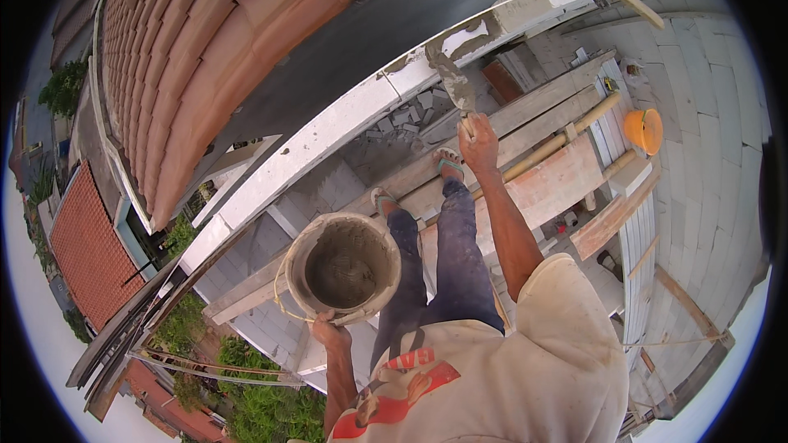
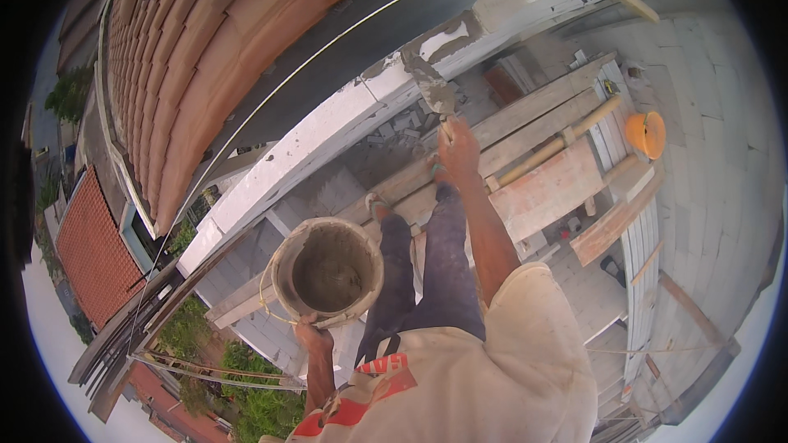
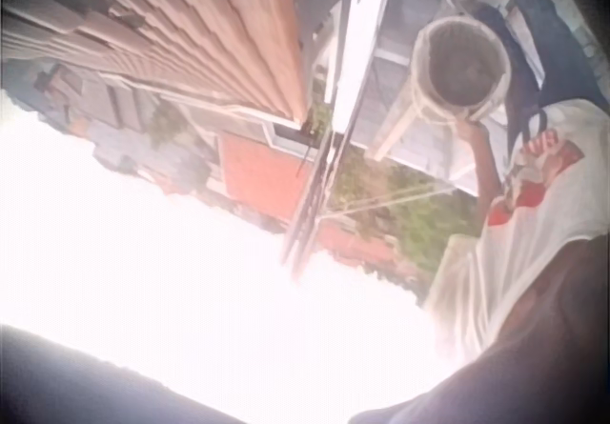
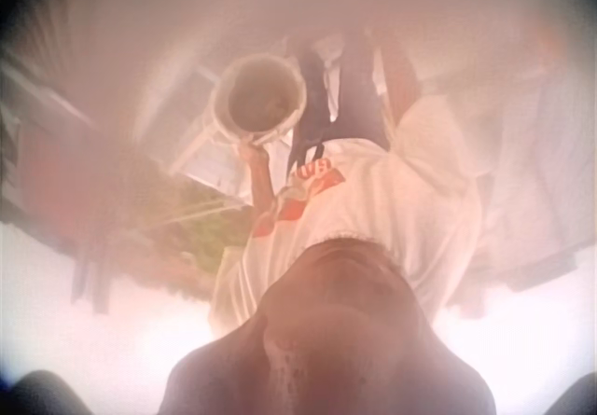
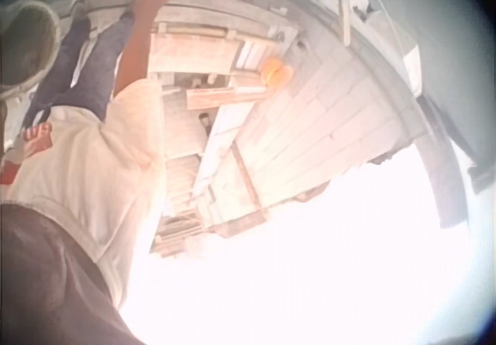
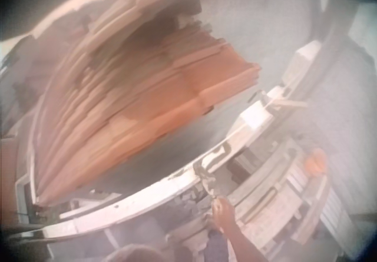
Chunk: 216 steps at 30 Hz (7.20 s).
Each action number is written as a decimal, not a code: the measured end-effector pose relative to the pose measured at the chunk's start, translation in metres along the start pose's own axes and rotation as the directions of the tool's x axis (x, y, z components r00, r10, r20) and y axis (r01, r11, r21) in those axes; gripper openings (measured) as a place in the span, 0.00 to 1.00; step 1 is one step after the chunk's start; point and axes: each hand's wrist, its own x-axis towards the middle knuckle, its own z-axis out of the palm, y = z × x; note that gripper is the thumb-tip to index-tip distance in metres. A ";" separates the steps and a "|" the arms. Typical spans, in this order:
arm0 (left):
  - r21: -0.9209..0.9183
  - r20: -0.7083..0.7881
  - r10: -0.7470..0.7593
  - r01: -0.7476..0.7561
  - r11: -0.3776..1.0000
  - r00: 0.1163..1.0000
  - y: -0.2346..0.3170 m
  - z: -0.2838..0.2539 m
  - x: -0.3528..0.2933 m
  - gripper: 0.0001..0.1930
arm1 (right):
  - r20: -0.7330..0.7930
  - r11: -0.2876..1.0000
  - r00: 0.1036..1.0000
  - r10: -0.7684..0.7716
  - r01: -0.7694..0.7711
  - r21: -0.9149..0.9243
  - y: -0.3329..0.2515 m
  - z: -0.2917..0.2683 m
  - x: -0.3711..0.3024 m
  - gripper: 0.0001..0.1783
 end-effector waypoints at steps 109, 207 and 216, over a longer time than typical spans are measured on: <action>-0.718 -0.292 -0.400 0.077 0.691 0.869 0.067 -0.003 -0.010 0.22 | 0.647 0.623 0.557 -0.521 0.766 -0.159 -0.260 -0.006 -0.025 0.21; -0.593 -0.414 -0.433 0.124 0.795 0.800 0.060 0.051 -0.041 0.18 | 0.598 0.673 0.692 0.404 -0.668 0.318 -0.021 -0.175 0.140 0.12; -0.734 -0.330 -0.499 0.115 0.670 0.801 0.060 0.084 -0.076 0.13 | 0.661 0.541 0.632 0.405 -0.748 0.383 -0.006 -0.196 0.181 0.11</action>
